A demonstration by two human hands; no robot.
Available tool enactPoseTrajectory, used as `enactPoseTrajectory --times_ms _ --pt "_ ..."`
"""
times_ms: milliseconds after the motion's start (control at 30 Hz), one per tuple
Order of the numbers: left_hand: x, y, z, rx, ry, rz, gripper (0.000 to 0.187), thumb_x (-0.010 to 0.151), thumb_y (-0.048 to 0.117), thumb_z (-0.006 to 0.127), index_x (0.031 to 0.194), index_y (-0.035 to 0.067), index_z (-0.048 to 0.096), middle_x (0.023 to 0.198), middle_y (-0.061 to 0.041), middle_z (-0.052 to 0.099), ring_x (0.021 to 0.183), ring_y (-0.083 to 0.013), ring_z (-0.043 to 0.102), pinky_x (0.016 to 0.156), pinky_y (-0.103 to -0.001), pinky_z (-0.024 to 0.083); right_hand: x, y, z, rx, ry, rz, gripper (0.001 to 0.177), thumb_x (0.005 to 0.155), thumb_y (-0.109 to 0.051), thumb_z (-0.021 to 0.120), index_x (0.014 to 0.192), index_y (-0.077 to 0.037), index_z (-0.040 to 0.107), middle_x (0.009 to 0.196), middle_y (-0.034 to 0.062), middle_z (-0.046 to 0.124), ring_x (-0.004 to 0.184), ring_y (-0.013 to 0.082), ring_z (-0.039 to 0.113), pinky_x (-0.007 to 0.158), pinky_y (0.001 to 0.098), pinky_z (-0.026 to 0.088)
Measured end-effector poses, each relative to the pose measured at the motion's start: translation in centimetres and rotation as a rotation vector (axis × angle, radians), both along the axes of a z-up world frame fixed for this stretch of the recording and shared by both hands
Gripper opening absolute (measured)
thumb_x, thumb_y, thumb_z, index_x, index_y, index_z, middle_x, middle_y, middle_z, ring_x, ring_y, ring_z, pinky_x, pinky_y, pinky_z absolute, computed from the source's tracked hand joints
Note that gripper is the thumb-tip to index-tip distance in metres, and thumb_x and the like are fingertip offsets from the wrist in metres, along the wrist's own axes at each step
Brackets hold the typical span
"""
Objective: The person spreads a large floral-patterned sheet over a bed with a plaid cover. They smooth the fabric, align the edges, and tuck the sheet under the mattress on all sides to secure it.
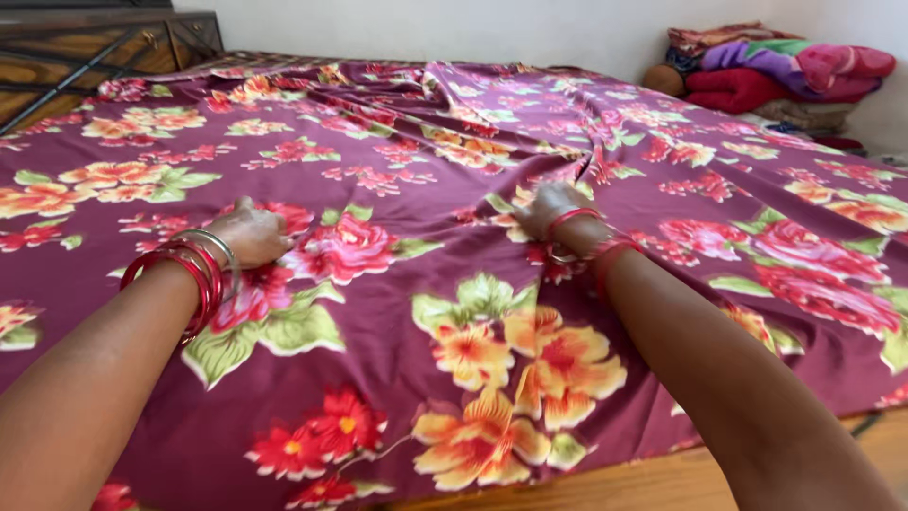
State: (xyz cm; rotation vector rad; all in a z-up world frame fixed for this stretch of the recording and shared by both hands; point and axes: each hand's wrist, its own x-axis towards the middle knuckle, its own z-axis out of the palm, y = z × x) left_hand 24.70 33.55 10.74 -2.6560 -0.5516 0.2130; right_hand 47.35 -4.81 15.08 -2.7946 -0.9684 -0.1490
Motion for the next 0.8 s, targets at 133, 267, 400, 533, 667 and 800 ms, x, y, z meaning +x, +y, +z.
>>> enactPoseTrajectory --times_ms 133,267,400,533,667,800 --pt "3.4 2.1 0.8 -0.004 0.024 0.152 0.036 0.094 0.030 0.058 0.117 0.008 0.075 0.119 -0.020 0.075 0.108 -0.0339 0.074 0.097 -0.049 0.058 3.2 -2.9 -2.0 0.084 0.015 -0.105 0.055 0.097 -0.056 0.056 0.127 -0.010 0.066 0.121 0.0217 0.068 0.113 0.0362 0.068 0.098 0.0483 0.052" --pt "2.1 -5.3 5.2 -0.204 -0.328 0.219 0.064 0.098 0.061 0.053 0.118 0.004 0.076 0.121 -0.022 0.072 0.111 -0.0354 0.072 0.097 -0.048 0.057 4.7 -2.9 -3.4 0.141 -0.019 -0.092 0.051 0.101 -0.050 0.050 0.127 -0.011 0.071 0.123 0.0195 0.071 0.116 0.0371 0.067 0.104 0.0478 0.050" --pt "4.7 -13.8 6.6 -0.375 -0.413 0.154 0.069 0.096 0.068 0.050 0.123 0.009 0.071 0.128 -0.018 0.065 0.116 -0.0333 0.067 0.100 -0.048 0.052 4.3 -2.5 -3.6 0.062 -0.111 -0.098 0.051 0.099 -0.053 0.051 0.127 -0.014 0.071 0.127 0.0180 0.069 0.119 0.0367 0.065 0.104 0.0470 0.050" --pt "7.3 -14.1 4.9 -0.322 -0.418 0.076 0.057 0.098 0.058 0.052 0.123 0.011 0.072 0.136 -0.016 0.062 0.122 -0.0317 0.063 0.106 -0.046 0.049 2.0 -2.2 -2.2 0.002 -0.143 -0.081 0.049 0.098 -0.052 0.056 0.125 -0.014 0.070 0.121 0.0182 0.070 0.116 0.0360 0.065 0.100 0.0494 0.051" --pt "10.7 -11.0 2.7 -0.263 -0.403 0.122 0.049 0.109 0.042 0.047 0.132 0.002 0.065 0.137 -0.022 0.065 0.122 -0.0331 0.066 0.104 -0.045 0.054 -0.1 -1.7 0.9 0.003 -0.055 -0.113 0.040 0.098 -0.046 0.063 0.132 -0.026 0.068 0.117 0.0149 0.072 0.106 0.0318 0.072 0.107 0.0469 0.044" --pt "11.1 -5.5 2.1 -0.017 -0.787 -0.020 0.052 0.107 0.038 0.050 0.132 -0.007 0.053 0.135 -0.033 0.055 0.112 -0.0403 0.065 0.093 -0.048 0.055 4.8 2.3 2.8 -0.124 -0.242 -0.113 0.051 0.102 -0.016 0.060 0.152 -0.019 0.048 0.111 0.0191 0.074 0.104 0.0327 0.073 0.090 0.0497 0.062"
